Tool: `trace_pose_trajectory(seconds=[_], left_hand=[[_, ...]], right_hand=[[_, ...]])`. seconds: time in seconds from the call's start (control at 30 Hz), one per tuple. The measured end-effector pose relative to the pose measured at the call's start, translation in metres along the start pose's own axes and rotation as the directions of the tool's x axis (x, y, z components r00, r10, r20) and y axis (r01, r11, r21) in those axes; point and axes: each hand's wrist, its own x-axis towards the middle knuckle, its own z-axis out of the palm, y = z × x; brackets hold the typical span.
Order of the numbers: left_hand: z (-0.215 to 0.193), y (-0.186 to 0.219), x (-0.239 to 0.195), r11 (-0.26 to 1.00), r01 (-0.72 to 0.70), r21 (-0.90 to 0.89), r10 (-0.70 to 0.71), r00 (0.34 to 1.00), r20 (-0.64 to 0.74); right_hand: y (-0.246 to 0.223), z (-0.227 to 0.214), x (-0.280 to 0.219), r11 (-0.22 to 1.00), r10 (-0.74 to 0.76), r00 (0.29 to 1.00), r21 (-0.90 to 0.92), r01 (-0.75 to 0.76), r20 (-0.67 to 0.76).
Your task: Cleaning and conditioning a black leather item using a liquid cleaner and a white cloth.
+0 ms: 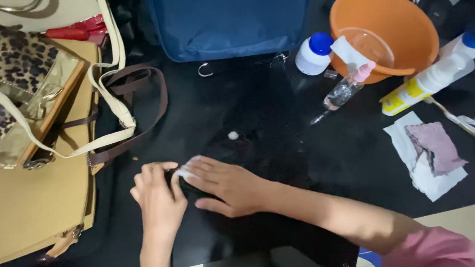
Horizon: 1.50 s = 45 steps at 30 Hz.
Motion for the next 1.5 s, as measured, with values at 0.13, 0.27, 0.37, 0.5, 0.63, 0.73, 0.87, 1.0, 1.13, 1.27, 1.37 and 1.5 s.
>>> trace_pose_trajectory(seconds=[0.13, 0.27, 0.37, 0.5, 0.63, 0.73, 0.87, 1.0, 1.13, 1.27, 1.37, 1.5], left_hand=[[-0.010, 0.013, 0.004, 0.994, 0.082, 0.070, -0.085, 0.995, 0.053], [-0.007, 0.010, 0.004, 0.996, 0.079, 0.031, -0.081, 0.995, 0.058], [-0.008, 0.014, 0.004, 0.997, 0.076, 0.033, -0.077, 0.996, 0.054], [-0.012, 0.017, 0.004, 0.997, 0.060, 0.039, -0.062, 0.997, 0.046], [-0.013, 0.015, 0.005, 0.998, 0.054, 0.024, -0.055, 0.997, 0.050], [-0.011, 0.014, 0.005, 0.999, 0.050, -0.014, -0.049, 0.998, 0.047], [-0.011, 0.013, 0.004, 0.998, 0.069, -0.004, -0.069, 0.996, 0.054], [-0.007, 0.011, 0.006, 0.996, 0.086, -0.009, -0.085, 0.996, 0.036], [-0.005, 0.007, 0.005, 0.992, 0.111, -0.053, -0.112, 0.994, -0.017], [-0.011, 0.005, 0.004, 0.954, 0.132, -0.269, -0.159, 0.984, -0.080], [-0.010, 0.002, 0.004, 0.946, 0.105, -0.305, -0.145, 0.983, -0.110], [-0.009, 0.005, 0.003, 0.966, 0.082, -0.244, -0.116, 0.985, -0.128]], right_hand=[[0.030, 0.003, -0.025, 0.990, -0.121, 0.987, -0.089, 0.112, -0.103], [0.047, 0.004, -0.014, 0.963, -0.136, 0.983, -0.250, 0.102, -0.121], [0.028, 0.005, -0.003, 0.985, -0.120, 0.982, -0.137, 0.100, -0.146], [0.012, -0.017, -0.012, 0.987, -0.160, 0.984, 0.010, 0.162, -0.074], [0.043, -0.010, -0.015, 0.979, -0.177, 0.983, -0.108, 0.171, -0.051], [0.037, 0.000, -0.005, 0.984, -0.145, 0.986, -0.121, 0.135, -0.081], [0.017, -0.010, -0.007, 0.981, -0.155, 0.987, 0.110, 0.159, -0.042], [0.038, -0.021, -0.013, 0.979, -0.201, 0.979, 0.040, 0.201, -0.010], [0.032, -0.006, 0.006, 0.977, -0.201, 0.979, -0.074, 0.198, -0.035], [0.025, -0.007, -0.003, 0.976, -0.205, 0.978, 0.068, 0.207, -0.030], [0.038, -0.021, -0.009, 0.979, -0.202, 0.979, -0.021, 0.202, -0.009], [0.051, -0.004, -0.006, 0.968, -0.170, 0.984, -0.193, 0.158, -0.044]])
